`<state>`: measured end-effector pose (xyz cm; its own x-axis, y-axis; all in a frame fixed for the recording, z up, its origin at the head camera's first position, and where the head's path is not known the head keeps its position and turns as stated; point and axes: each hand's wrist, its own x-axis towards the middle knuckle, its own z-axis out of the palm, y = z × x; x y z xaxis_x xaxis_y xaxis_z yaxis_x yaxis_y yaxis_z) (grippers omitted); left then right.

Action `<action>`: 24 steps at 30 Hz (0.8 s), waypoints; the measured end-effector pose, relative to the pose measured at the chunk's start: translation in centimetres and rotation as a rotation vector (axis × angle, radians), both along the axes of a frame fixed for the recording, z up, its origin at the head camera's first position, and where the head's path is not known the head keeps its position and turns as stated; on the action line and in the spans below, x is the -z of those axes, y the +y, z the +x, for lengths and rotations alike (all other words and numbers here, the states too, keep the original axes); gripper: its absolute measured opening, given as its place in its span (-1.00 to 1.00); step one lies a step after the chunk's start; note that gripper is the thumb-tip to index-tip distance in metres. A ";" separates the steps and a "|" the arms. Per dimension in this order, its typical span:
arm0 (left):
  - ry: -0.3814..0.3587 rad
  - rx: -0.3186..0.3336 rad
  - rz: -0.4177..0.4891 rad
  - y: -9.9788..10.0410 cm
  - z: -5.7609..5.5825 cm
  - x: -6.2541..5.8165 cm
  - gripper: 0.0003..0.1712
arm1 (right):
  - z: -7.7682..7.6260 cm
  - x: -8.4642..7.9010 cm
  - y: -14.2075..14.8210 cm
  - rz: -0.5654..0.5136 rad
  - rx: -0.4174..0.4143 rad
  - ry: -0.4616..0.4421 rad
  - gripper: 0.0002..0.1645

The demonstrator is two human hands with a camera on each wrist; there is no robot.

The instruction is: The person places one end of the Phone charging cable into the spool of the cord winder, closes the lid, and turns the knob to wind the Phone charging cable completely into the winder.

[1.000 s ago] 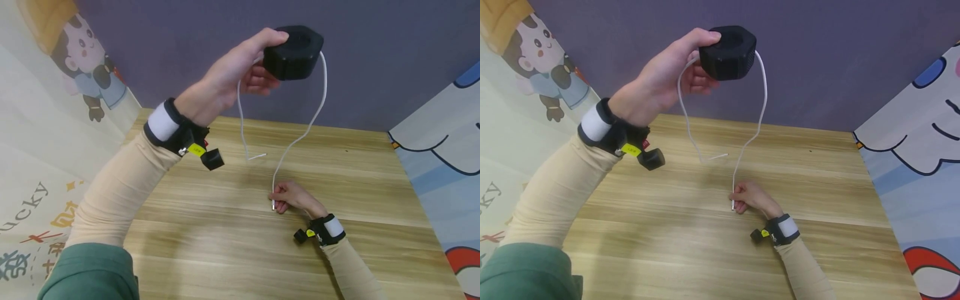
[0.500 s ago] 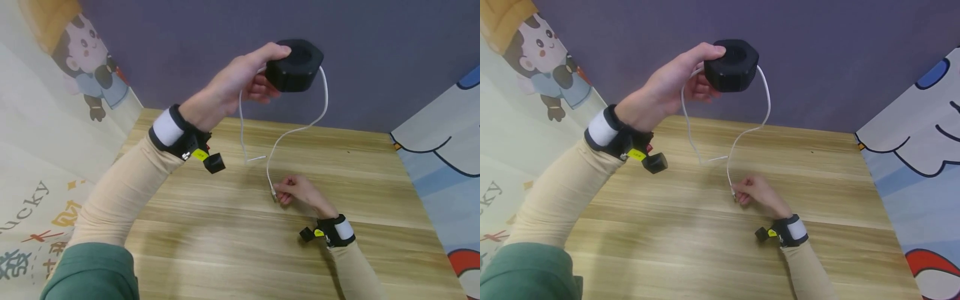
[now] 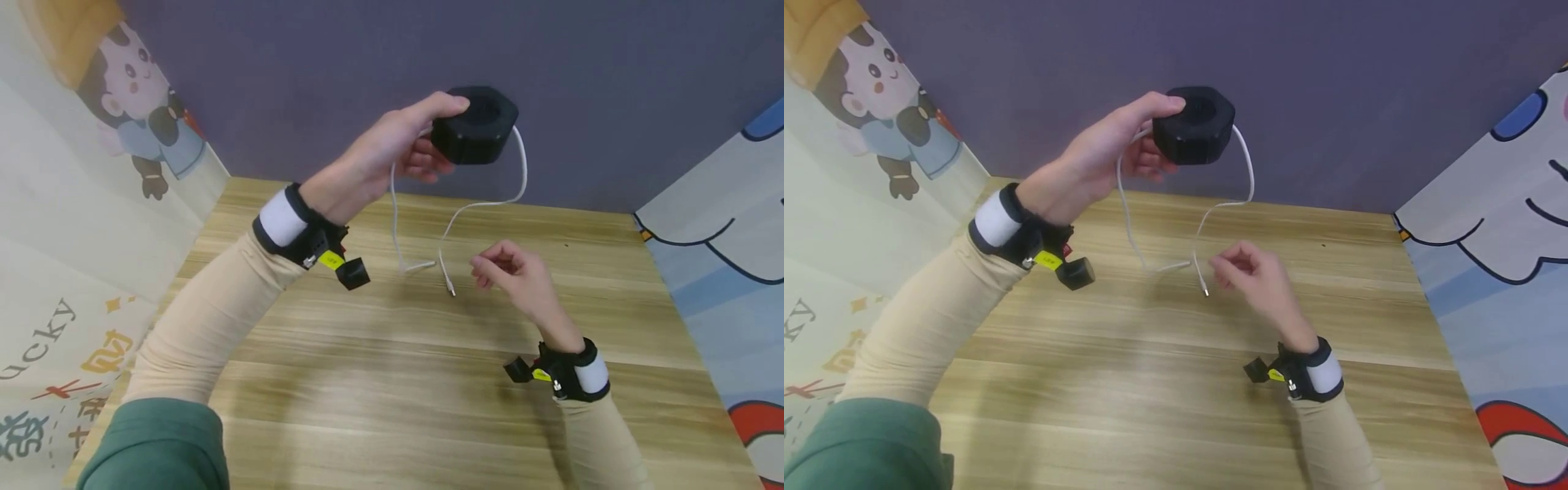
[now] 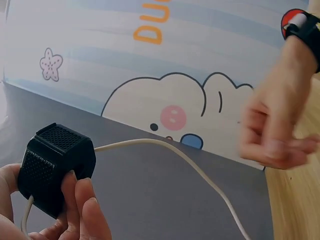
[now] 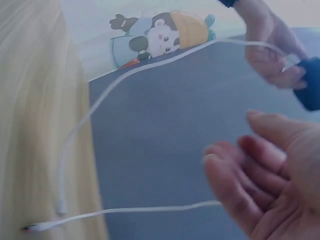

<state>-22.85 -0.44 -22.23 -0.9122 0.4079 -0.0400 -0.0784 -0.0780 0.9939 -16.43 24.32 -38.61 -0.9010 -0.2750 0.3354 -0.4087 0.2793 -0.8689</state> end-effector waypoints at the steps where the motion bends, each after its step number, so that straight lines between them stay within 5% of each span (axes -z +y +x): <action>1: -0.003 0.002 -0.004 0.0 0.0 0.1 -0.60 | 0.0 -0.4 -0.1 -0.017 -0.002 0.050 -0.98; 5: -0.014 0.002 -0.013 0.0 -0.1 0.5 -0.57 | 0.0 -2.3 -0.6 -0.066 -0.003 0.258 -0.96; 12: -0.033 0.018 -0.037 -0.3 0.0 1.3 -0.56 | -0.3 -5.3 -1.8 -0.174 0.036 0.584 -0.35; 18: -0.040 0.030 -0.045 -0.3 0.0 2.0 -0.55 | -0.7 -7.5 -2.9 -0.269 0.089 0.695 -0.20; 24: -0.044 0.032 -0.049 -0.3 0.1 2.6 -0.55 | -1.5 -9.2 -3.2 -0.108 0.266 0.773 0.05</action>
